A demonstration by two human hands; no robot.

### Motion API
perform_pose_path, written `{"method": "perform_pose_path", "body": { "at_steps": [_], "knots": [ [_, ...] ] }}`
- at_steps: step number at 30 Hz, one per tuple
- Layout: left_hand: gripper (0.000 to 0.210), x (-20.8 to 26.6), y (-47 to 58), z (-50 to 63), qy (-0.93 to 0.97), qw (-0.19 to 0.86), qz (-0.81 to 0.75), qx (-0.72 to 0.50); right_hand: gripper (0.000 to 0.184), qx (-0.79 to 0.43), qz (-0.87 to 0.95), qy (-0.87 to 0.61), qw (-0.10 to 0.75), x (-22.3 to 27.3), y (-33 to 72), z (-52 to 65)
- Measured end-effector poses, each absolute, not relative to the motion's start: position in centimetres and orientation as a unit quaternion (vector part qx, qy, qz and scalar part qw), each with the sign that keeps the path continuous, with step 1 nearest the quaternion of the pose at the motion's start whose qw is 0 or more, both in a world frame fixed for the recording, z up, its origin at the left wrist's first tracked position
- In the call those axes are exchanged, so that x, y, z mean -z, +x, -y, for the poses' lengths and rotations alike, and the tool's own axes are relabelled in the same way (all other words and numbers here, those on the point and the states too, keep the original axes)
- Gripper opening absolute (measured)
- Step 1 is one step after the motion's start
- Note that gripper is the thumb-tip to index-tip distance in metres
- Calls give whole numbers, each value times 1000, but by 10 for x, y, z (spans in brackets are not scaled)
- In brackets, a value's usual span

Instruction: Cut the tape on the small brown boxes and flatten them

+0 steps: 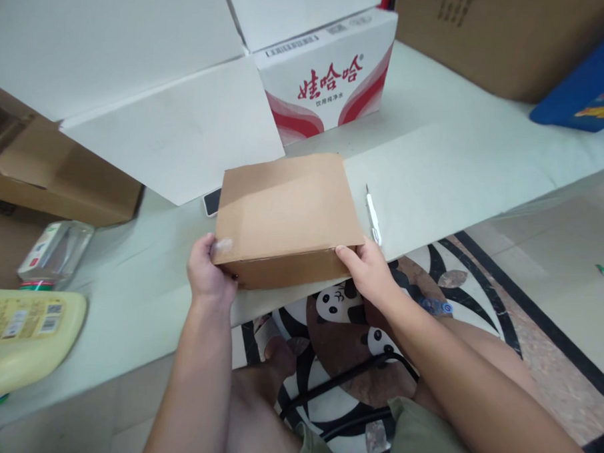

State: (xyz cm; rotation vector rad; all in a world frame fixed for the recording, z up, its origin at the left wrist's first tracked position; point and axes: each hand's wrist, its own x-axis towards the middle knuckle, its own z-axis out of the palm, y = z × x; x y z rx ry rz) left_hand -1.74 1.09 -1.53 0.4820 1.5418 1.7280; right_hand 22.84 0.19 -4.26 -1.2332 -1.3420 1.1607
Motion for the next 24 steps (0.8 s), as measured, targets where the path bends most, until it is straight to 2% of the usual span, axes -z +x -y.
{"method": "perform_pose_path", "body": {
  "at_steps": [4,14,24],
  "knots": [
    [29,12,-16,-11,116,381,-601,-693,29,-475,544,-505,473,41,228,-2],
    [28,11,-16,-12,112,405,-577,-700,33,-480,548,-496,473,39,228,-1],
    [32,8,-25,-5,295,449,-552,-637,43,-479,485,-526,509,34,229,-3]
  ]
}}
